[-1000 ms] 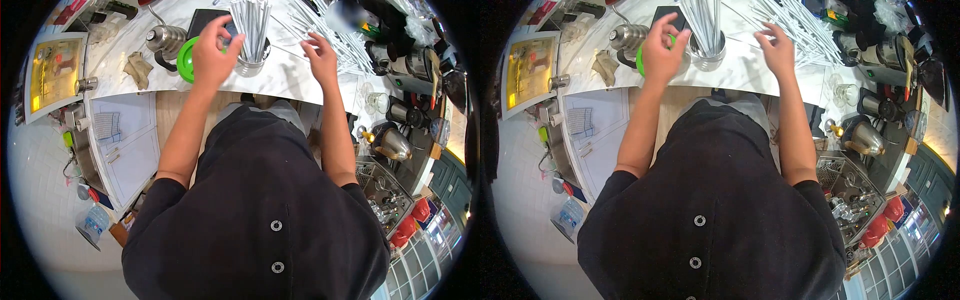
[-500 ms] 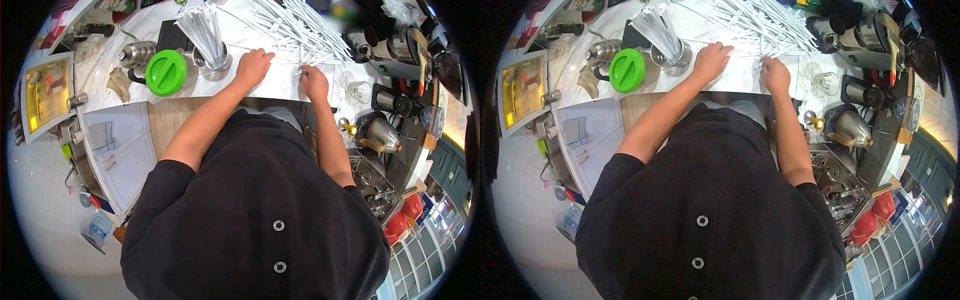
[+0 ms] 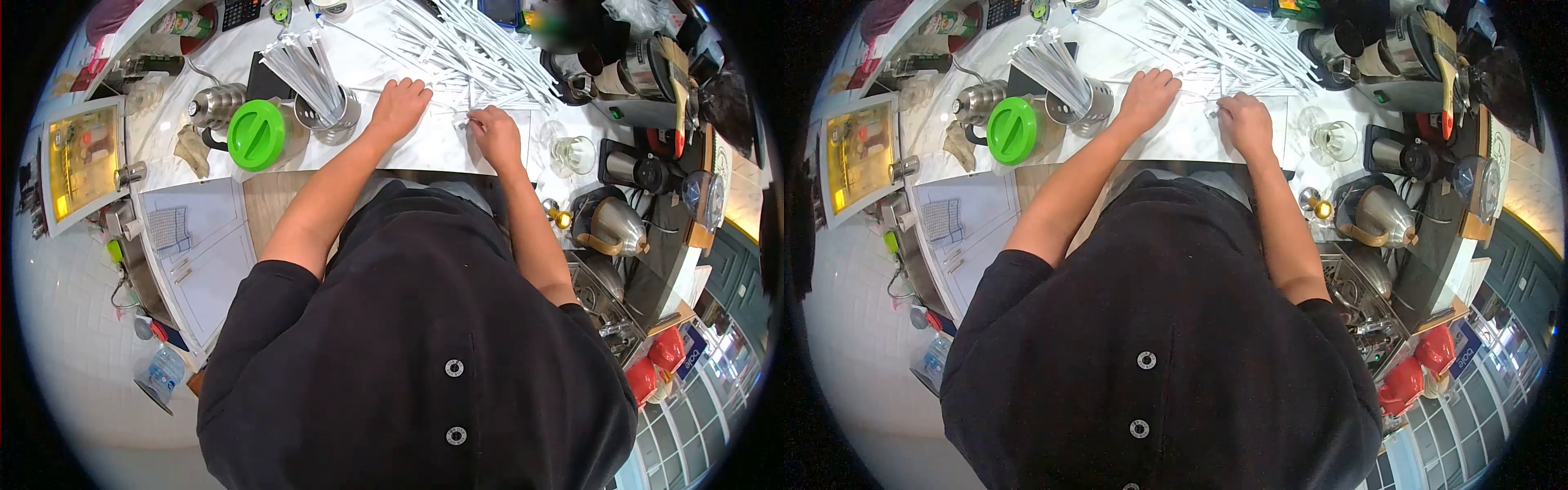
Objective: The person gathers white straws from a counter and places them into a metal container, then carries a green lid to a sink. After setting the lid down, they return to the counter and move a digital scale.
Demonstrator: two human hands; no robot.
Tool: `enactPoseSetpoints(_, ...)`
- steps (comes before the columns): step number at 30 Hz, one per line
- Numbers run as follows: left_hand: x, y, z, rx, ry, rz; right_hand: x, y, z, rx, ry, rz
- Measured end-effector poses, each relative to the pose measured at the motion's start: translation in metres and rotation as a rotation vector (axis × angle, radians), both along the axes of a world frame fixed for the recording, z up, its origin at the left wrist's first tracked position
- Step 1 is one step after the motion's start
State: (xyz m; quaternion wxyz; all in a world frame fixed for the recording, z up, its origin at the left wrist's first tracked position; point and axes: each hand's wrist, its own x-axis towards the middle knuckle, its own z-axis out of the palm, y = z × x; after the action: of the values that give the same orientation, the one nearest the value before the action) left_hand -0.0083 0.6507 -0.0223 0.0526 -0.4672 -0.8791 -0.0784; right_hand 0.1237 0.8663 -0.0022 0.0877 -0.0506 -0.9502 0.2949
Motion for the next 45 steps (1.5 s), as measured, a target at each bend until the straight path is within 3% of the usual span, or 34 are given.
enactPoseSetpoints(2,0.001,0.005,0.012,0.053,0.004,0.004,-0.006,0.002,0.012,-0.027,0.035,0.008)
enactPoseSetpoints(4,0.003,0.012,0.037,0.434,-0.067,0.083,-0.012,0.001,0.032,-0.052,0.066,0.013)
enactPoseSetpoints(5,0.004,0.014,0.050,0.434,-0.065,0.087,-0.017,0.000,0.044,-0.066,0.136,-0.003)
enactPoseSetpoints(7,0.006,0.012,0.078,0.689,-0.074,0.131,-0.026,-0.004,0.071,-0.093,0.252,-0.020)
enactPoseSetpoints(14,0.032,-0.051,0.191,1.127,-0.122,0.330,-0.049,-0.023,0.155,-0.209,0.542,0.023)
enactPoseSetpoints(20,0.029,-0.130,0.201,1.454,-0.264,0.464,-0.065,-0.080,0.189,-0.879,0.580,-0.011)
enactPoseSetpoints(21,0.029,-0.138,0.204,1.501,-0.332,0.473,-0.070,-0.091,0.194,-0.881,0.579,-0.001)
enactPoseSetpoints(23,0.024,-0.154,0.202,1.522,-0.359,0.482,-0.077,-0.113,0.202,-1.052,0.612,-0.014)
enactPoseSetpoints(26,0.015,-0.169,0.198,1.536,-0.426,0.506,-0.094,-0.141,0.197,-1.091,0.594,0.031)
enactPoseSetpoints(32,-0.021,-0.185,0.136,1.377,-0.539,0.613,-0.130,-0.182,0.144,-0.776,0.458,0.022)
enactPoseSetpoints(36,-0.027,-0.184,0.131,1.243,-0.608,0.670,-0.135,-0.199,0.123,-0.648,0.382,0.021)
enactPoseSetpoints(40,-0.035,-0.183,0.120,1.172,-0.518,0.642,-0.133,-0.207,0.109,-0.510,0.336,0.044)
enactPoseSetpoints(45,-0.038,-0.181,0.114,0.993,-0.526,0.695,-0.138,-0.209,0.090,-0.417,0.299,-0.072)
